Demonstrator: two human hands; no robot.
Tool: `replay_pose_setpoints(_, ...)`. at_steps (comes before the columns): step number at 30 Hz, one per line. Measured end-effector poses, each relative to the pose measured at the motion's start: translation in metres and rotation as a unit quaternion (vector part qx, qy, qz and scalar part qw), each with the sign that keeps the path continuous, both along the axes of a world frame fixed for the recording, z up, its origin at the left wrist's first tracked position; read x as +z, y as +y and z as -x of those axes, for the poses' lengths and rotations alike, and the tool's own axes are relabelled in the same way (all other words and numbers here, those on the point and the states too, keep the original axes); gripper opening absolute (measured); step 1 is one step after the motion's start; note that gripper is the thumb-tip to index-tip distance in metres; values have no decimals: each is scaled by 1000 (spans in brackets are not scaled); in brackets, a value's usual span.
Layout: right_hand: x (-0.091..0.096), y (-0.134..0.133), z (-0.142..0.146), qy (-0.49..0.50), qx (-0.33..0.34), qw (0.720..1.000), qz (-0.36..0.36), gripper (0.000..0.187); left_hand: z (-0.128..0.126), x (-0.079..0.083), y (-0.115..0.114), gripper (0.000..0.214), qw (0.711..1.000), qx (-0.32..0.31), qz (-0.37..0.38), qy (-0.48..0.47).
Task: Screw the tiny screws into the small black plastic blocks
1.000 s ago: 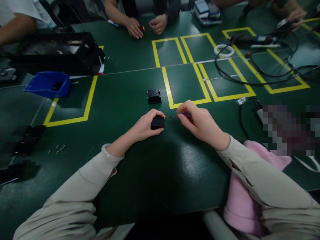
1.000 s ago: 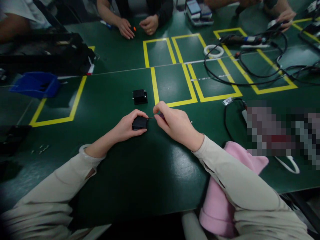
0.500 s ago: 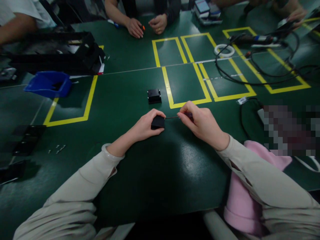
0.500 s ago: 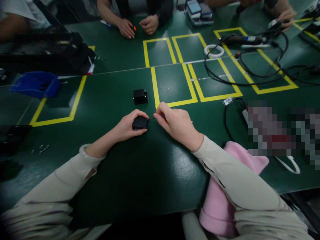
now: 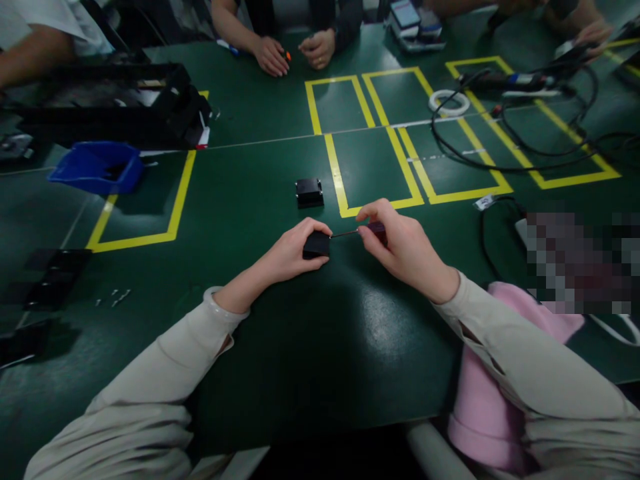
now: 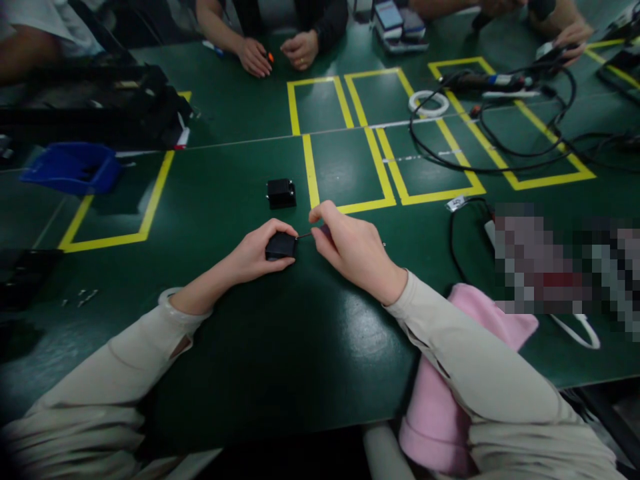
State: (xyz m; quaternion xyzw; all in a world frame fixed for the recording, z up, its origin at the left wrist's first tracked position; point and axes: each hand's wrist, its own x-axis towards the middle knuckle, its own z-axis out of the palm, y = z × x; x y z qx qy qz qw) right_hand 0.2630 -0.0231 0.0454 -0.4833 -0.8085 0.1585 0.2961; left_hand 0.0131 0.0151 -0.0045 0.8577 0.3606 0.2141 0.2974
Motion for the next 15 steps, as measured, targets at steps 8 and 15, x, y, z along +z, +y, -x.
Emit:
replay_pose_setpoints(8, -2, 1, -1, -12, -9, 1000, -4, 21, -1, 0, -1, 38, 1000, 2, 4, 3)
replay_pose_setpoints(15, -2, 2, -1, -11, -6, 1000, -3, 22, 0, 0, 0, 38, 1000, 2, 2, 3)
